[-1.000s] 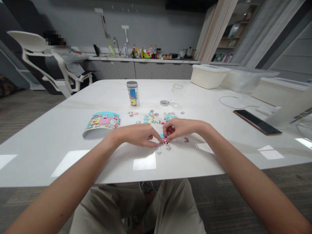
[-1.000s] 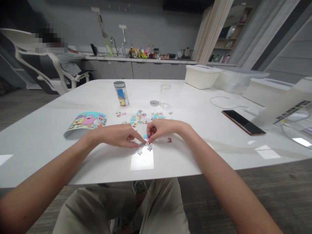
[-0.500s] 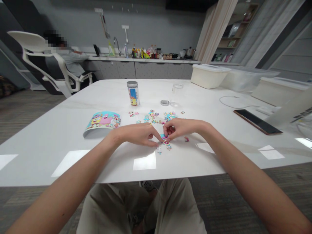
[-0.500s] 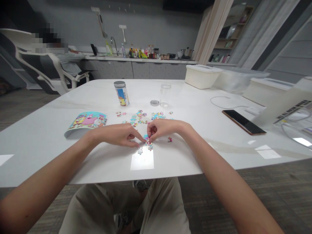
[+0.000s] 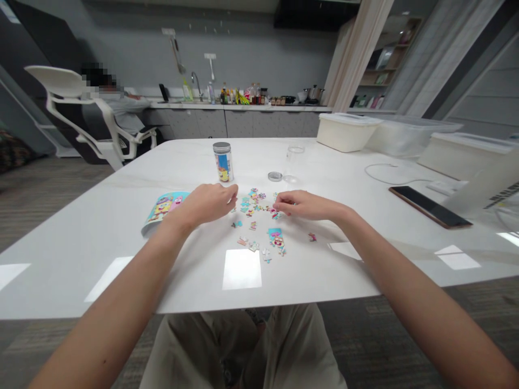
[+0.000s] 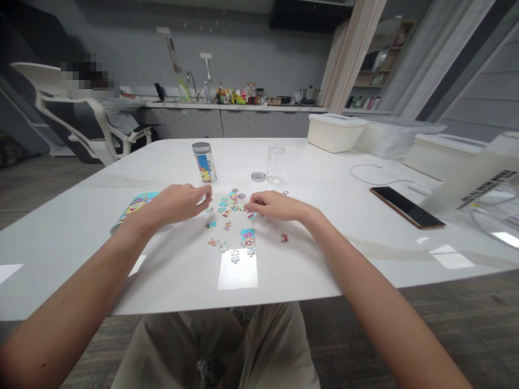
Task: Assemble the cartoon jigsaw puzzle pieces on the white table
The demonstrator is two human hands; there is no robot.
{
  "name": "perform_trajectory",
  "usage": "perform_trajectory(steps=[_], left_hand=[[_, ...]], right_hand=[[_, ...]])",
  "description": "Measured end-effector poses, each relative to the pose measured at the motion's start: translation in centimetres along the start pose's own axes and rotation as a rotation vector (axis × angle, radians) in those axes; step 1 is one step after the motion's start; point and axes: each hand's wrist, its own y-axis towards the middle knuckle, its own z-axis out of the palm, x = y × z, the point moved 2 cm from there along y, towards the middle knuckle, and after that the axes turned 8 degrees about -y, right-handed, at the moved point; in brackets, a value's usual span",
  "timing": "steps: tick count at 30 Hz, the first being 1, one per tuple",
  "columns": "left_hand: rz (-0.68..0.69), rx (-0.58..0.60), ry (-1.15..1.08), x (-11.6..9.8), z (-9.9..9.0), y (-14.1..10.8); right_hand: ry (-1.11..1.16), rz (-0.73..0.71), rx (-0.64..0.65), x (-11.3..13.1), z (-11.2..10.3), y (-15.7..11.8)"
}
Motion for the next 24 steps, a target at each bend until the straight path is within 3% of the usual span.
perform_trajectory(steps=[4,7,17,24], left_hand=[[-0.073,0.115,0.048,1.9,0.2,-0.1],[-0.089,0.156,0.030,2.2,0.5,-0.2],[-0.183,0.179,0.002,2.6,1.0,-0.3],[-0.274,0.257,0.029,3.1,1.5,-0.2]], right_hand=[[-0.160,0.196,-0.150,-1.6,-0.6,0.2],[-0.280,0.239,-0.154,-2.4,-0.6,0.4],[-0.247,-0.047,-0.092,-2.1,0.8,1.0],[-0.292,-0.005,-0.113,-2.8,1.2,1.1]])
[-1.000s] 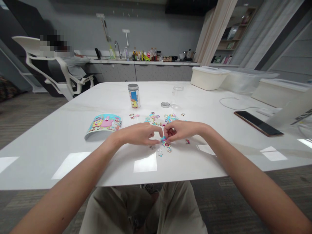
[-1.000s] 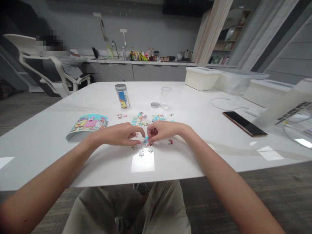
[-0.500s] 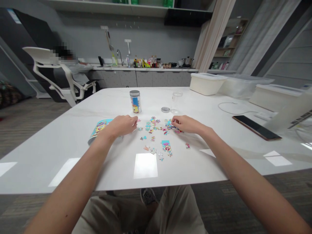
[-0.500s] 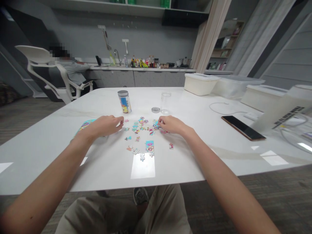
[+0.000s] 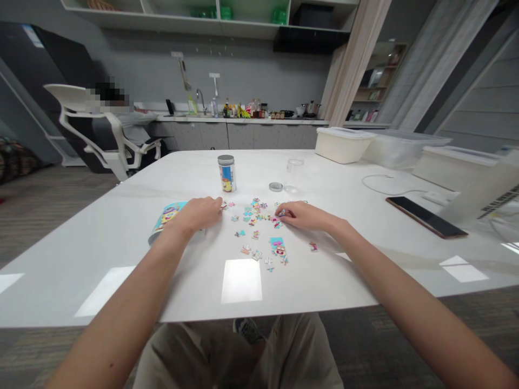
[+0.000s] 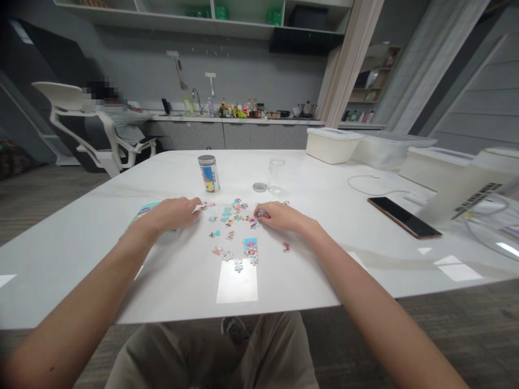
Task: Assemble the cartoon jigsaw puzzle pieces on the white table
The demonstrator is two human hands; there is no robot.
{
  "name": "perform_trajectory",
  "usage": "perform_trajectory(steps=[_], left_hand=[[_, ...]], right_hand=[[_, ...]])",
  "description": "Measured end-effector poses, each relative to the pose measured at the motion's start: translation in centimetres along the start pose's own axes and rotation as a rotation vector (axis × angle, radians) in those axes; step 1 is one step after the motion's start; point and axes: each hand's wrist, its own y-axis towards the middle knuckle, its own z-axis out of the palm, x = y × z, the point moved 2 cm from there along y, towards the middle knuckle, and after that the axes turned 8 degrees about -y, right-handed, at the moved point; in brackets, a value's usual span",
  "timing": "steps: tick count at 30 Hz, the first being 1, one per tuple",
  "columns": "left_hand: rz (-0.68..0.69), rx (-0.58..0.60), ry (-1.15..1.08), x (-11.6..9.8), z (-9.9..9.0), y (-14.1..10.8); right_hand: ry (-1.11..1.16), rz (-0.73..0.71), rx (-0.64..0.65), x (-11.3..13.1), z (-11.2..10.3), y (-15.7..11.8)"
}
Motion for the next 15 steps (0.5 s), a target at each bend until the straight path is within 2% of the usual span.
perform_trajectory(steps=[9,15], left_hand=[[0.022,0.009,0.002,0.15,0.09,-0.02],[-0.058,0.011,0.022,0.47,-0.31,-0.35]], right_hand=[[-0.030,0.065,-0.009,-0.84,0.09,0.07],[-0.031,0.060,-0.011,-0.55,0.15,0.02]])
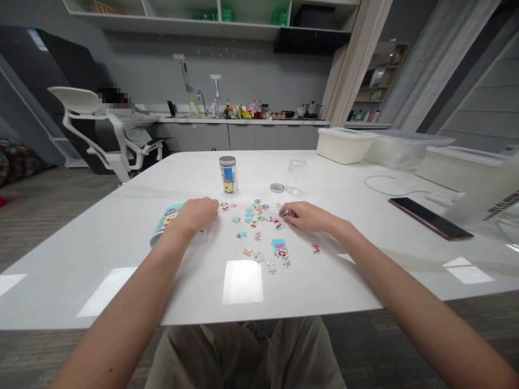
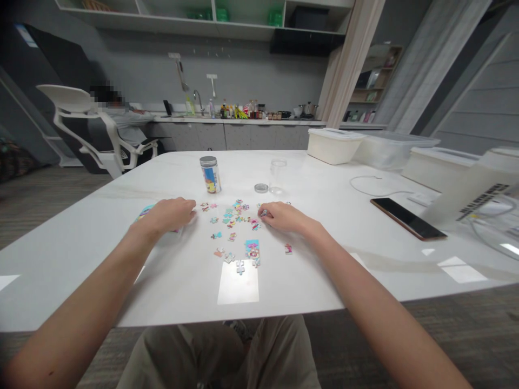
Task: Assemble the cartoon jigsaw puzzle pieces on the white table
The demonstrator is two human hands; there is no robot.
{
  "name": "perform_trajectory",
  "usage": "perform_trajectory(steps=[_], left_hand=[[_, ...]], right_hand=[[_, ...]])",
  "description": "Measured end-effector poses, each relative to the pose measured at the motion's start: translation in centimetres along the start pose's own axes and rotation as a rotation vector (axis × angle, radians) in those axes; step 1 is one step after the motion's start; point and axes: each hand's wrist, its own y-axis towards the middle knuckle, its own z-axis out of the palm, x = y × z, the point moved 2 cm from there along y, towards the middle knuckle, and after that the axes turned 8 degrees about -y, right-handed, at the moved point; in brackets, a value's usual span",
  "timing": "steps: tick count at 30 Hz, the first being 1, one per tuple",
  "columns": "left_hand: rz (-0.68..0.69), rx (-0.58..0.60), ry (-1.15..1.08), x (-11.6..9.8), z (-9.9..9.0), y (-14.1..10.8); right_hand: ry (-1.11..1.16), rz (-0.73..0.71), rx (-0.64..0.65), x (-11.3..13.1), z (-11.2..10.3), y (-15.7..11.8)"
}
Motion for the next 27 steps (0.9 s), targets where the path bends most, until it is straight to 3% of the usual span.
perform_trajectory(steps=[13,19,27], left_hand=[[0.002,0.009,-0.125,0.1,0.3,0.3],[0.018,-0.021,-0.075,0.1,0.0,0.1],[0.061,-0.042,-0.059,-0.5,1.1,0.8]], right_hand=[[0.006,-0.002,0.001,-0.1,-0.1,-0.1],[0.001,0.006,0.006,-0.2,0.0,-0.1],[-0.006,0.008,0.013,0.1,-0.2,-0.1]])
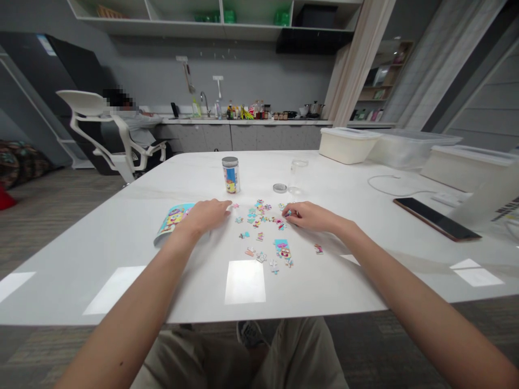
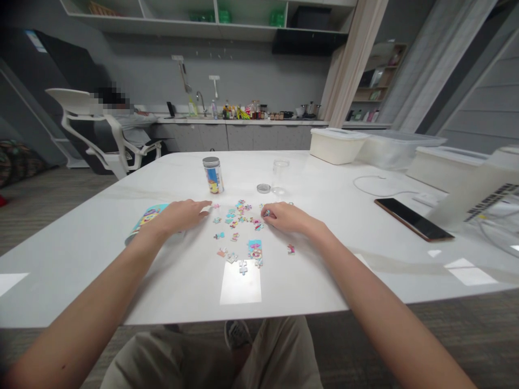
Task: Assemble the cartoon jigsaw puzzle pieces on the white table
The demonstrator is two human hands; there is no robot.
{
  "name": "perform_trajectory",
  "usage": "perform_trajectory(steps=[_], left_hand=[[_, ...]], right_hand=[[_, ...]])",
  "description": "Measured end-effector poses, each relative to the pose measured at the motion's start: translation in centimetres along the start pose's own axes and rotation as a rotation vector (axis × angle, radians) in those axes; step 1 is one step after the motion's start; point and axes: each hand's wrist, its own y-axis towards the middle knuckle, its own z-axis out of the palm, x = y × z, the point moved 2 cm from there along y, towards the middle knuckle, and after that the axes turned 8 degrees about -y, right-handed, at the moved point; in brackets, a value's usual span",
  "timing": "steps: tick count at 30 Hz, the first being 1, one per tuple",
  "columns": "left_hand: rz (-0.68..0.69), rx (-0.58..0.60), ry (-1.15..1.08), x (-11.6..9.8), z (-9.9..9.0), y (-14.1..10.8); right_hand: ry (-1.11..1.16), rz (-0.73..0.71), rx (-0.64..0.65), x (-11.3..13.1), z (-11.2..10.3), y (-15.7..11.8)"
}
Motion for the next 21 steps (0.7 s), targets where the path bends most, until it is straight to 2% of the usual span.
perform_trajectory(steps=[6,14,21], left_hand=[[0.069,0.000,-0.084,-0.7,0.5,0.2],[0.147,-0.041,-0.121,-1.3,-0.6,-0.1],[0.407,-0.018,-0.270,-3.5,-0.7,-0.7]], right_hand=[[0.006,-0.002,0.008,0.1,-0.1,-0.1],[-0.004,0.000,0.007,0.1,-0.2,-0.1],[-0.004,0.005,0.007,0.2,-0.2,-0.1]])
